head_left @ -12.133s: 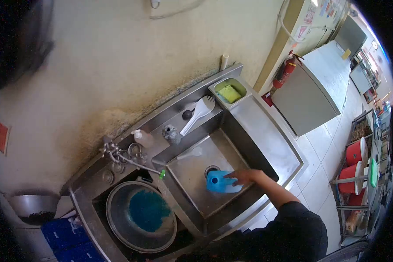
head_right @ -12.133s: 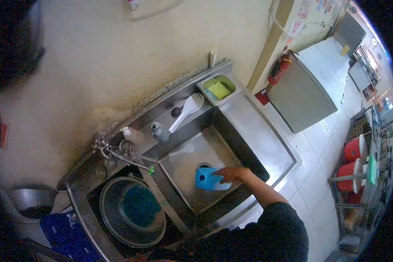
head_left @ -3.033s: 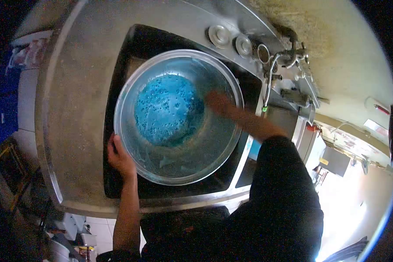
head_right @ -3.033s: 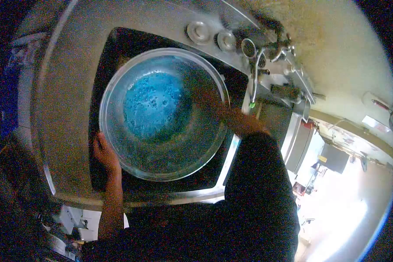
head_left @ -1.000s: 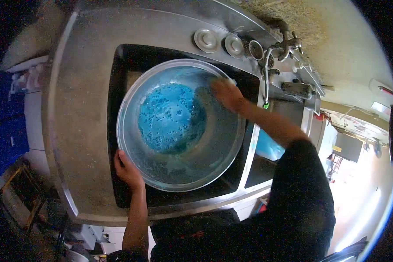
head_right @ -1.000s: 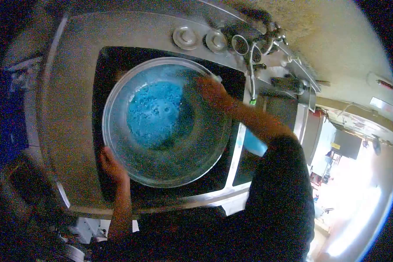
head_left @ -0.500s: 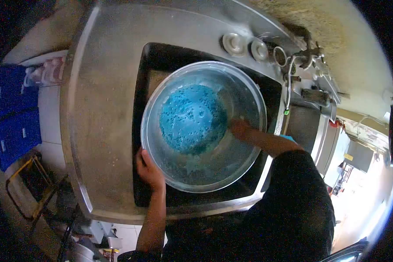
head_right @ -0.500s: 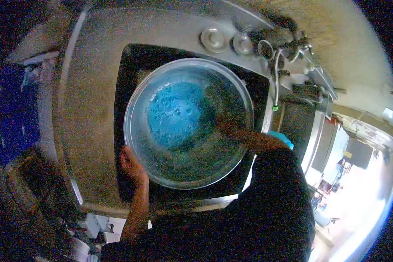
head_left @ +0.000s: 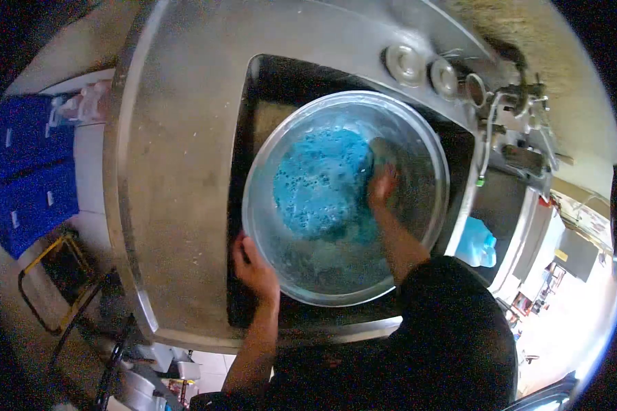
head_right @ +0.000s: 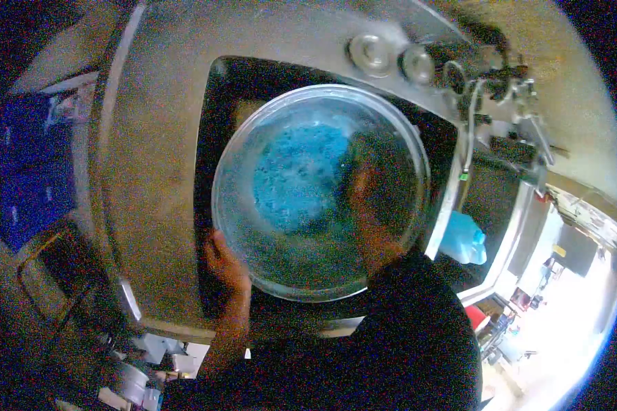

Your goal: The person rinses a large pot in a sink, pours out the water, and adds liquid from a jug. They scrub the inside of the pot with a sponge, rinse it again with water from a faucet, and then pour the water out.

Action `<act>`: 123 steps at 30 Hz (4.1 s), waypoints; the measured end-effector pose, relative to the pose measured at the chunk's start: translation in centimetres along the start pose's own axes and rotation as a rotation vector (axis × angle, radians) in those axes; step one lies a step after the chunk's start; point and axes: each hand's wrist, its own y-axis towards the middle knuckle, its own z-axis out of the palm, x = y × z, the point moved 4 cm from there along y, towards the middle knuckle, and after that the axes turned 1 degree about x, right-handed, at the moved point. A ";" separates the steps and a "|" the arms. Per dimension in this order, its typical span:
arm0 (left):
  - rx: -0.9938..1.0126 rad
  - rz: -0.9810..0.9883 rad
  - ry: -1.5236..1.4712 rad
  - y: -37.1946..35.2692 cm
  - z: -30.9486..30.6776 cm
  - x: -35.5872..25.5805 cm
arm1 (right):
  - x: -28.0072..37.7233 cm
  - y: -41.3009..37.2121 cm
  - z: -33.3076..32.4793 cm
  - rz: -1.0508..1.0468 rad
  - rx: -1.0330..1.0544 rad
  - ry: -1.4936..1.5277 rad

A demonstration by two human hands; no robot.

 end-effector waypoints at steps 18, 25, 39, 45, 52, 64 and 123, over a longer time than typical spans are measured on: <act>-0.010 -0.024 0.009 -0.5 0.4 -1.1 | 6.3 7.1 3.8 0.335 0.348 0.154; -0.033 0.013 0.004 -0.1 0.3 0.2 | 22.9 1.3 1.9 -0.331 0.410 0.505; 0.023 0.117 0.101 -0.7 0.4 -2.0 | 20.6 -0.3 -2.9 -0.295 0.798 0.558; -0.016 0.122 0.093 -0.4 0.3 -0.8 | 4.9 -1.6 -0.4 -0.114 0.469 0.241; -0.001 0.035 -0.053 -0.4 0.4 0.1 | 11.7 7.8 8.7 0.358 -0.142 0.507; 0.037 0.082 -0.015 0.3 0.2 2.2 | 23.3 -11.4 -2.1 -0.097 0.737 0.829; 0.019 -0.059 -0.166 0.3 0.4 1.6 | -3.8 3.9 -5.2 -0.627 0.822 -0.217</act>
